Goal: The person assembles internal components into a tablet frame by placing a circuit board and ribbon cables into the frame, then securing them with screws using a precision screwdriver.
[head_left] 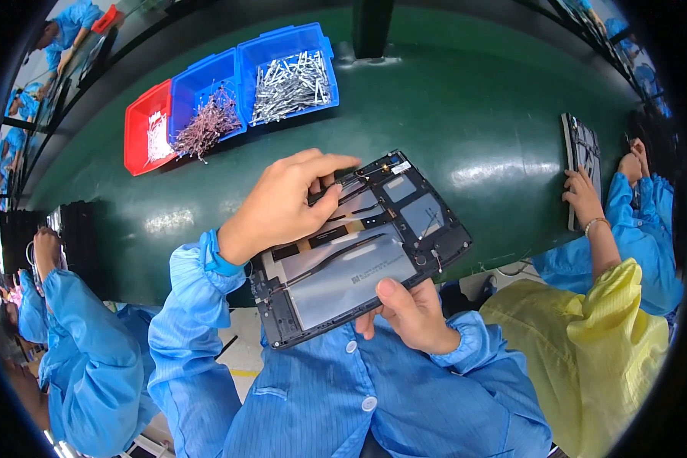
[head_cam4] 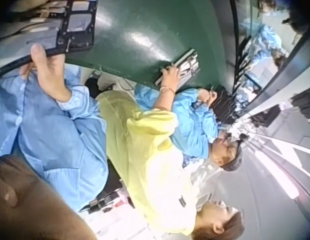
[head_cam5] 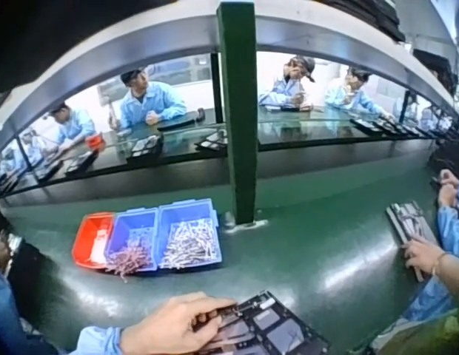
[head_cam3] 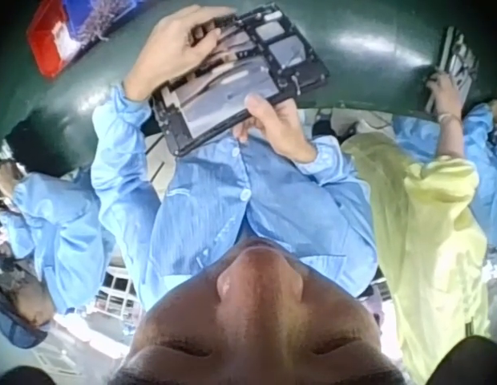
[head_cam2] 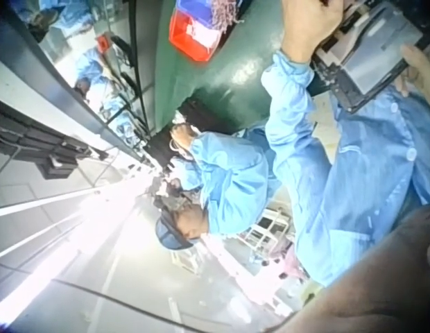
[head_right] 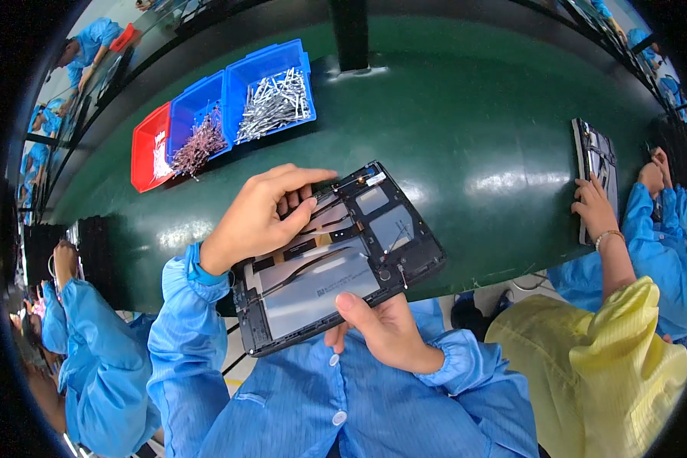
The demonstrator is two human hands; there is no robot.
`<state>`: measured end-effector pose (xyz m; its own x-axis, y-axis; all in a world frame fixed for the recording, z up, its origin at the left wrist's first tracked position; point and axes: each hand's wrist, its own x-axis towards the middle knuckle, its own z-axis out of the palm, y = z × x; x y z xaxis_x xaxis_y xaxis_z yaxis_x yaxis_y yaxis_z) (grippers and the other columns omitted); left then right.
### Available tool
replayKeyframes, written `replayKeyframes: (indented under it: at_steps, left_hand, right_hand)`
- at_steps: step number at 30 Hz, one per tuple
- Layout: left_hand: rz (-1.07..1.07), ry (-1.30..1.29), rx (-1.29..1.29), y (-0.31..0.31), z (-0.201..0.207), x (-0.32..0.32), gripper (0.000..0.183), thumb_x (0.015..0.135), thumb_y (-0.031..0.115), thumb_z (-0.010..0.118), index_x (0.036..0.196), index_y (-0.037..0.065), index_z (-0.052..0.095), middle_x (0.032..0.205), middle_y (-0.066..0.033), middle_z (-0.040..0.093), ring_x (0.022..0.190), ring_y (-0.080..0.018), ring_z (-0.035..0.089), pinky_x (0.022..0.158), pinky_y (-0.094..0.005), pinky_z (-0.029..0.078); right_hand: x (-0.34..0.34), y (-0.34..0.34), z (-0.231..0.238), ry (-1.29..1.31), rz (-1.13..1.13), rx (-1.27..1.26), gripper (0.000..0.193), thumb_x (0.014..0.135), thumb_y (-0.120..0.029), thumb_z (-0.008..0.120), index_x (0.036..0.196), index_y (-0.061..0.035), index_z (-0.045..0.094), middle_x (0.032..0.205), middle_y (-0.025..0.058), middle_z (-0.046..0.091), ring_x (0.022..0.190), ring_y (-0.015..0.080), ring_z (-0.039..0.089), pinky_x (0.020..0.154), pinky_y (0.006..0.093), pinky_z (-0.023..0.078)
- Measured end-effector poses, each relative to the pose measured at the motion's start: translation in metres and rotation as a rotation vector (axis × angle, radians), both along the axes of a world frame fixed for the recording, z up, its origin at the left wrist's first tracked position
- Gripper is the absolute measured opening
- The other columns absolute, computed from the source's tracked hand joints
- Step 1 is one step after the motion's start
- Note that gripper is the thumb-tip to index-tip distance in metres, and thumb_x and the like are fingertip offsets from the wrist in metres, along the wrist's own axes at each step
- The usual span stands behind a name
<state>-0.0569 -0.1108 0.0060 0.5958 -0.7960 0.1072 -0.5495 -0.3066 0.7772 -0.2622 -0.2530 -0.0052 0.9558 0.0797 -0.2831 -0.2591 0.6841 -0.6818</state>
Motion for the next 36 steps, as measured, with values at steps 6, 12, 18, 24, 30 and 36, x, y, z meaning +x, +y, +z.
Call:
replayKeyframes:
  at_steps: [6, 12, 18, 24, 30, 36]
  left_hand:
    - [0.049, 0.074, 0.088, 0.001, 0.000, 0.002, 0.040, 0.084, 0.003, 0.066, 0.125, 0.003, 0.066, 0.083, -0.0059, 0.061, 0.064, -0.0104, 0.054, 0.058, -0.0261, 0.046]
    - [0.150, 0.271, 0.138, 0.004, 0.003, -0.004, 0.035, 0.087, 0.006, 0.069, 0.120, -0.005, 0.065, 0.077, -0.0022, 0.062, 0.061, -0.0041, 0.052, 0.055, -0.0233, 0.044]
    - [0.182, 0.392, 0.121, 0.005, -0.007, -0.006, 0.032, 0.090, 0.008, 0.070, 0.118, -0.007, 0.064, 0.078, 0.0000, 0.063, 0.064, -0.0027, 0.054, 0.055, -0.0204, 0.043]
    - [0.193, 0.475, 0.127, 0.003, -0.007, -0.011, 0.038, 0.089, 0.007, 0.072, 0.120, -0.008, 0.058, 0.082, -0.0022, 0.063, 0.066, -0.0034, 0.057, 0.055, -0.0197, 0.045]
    - [0.209, 0.561, 0.109, 0.004, -0.010, -0.014, 0.042, 0.090, 0.008, 0.073, 0.123, -0.007, 0.051, 0.082, -0.0052, 0.061, 0.067, -0.0063, 0.060, 0.053, -0.0226, 0.052]
    - [0.275, 0.718, 0.103, 0.005, -0.010, -0.013, 0.041, 0.092, 0.010, 0.072, 0.122, -0.007, 0.050, 0.081, -0.0081, 0.064, 0.066, -0.0110, 0.065, 0.052, -0.0260, 0.056]
  right_hand:
    - [0.003, -0.016, 0.000, 0.074, 0.009, -0.066, 0.032, 0.101, -0.023, 0.057, 0.117, 0.0051, 0.056, 0.093, 0.0171, 0.068, 0.066, 0.0213, 0.067, 0.050, 0.0319, 0.053]
    - [0.005, -0.038, -0.005, 0.140, -0.082, -0.236, 0.031, 0.099, -0.020, 0.059, 0.120, 0.0015, 0.051, 0.087, 0.0140, 0.067, 0.055, 0.0174, 0.062, 0.042, 0.0274, 0.046]
    - [0.010, -0.051, -0.014, 0.248, -0.187, -0.348, 0.045, 0.095, -0.015, 0.060, 0.135, -0.0034, 0.044, 0.090, 0.0098, 0.065, 0.047, 0.0119, 0.053, 0.038, 0.0232, 0.041]
    - [0.018, -0.064, -0.005, 0.164, -0.183, -0.554, 0.056, 0.099, -0.011, 0.056, 0.149, -0.0010, 0.034, 0.117, 0.0073, 0.064, 0.086, 0.0079, 0.061, 0.064, 0.0208, 0.049]
    - [0.025, -0.072, -0.017, -0.008, -0.241, -0.646, 0.055, 0.100, -0.005, 0.057, 0.148, 0.0048, 0.034, 0.129, 0.0111, 0.060, 0.116, 0.0154, 0.057, 0.100, 0.0279, 0.043]
    - [0.033, -0.083, -0.014, 0.031, -0.157, -0.710, 0.054, 0.100, -0.007, 0.059, 0.147, 0.0064, 0.036, 0.128, 0.0114, 0.062, 0.111, 0.0133, 0.059, 0.094, 0.0252, 0.046]
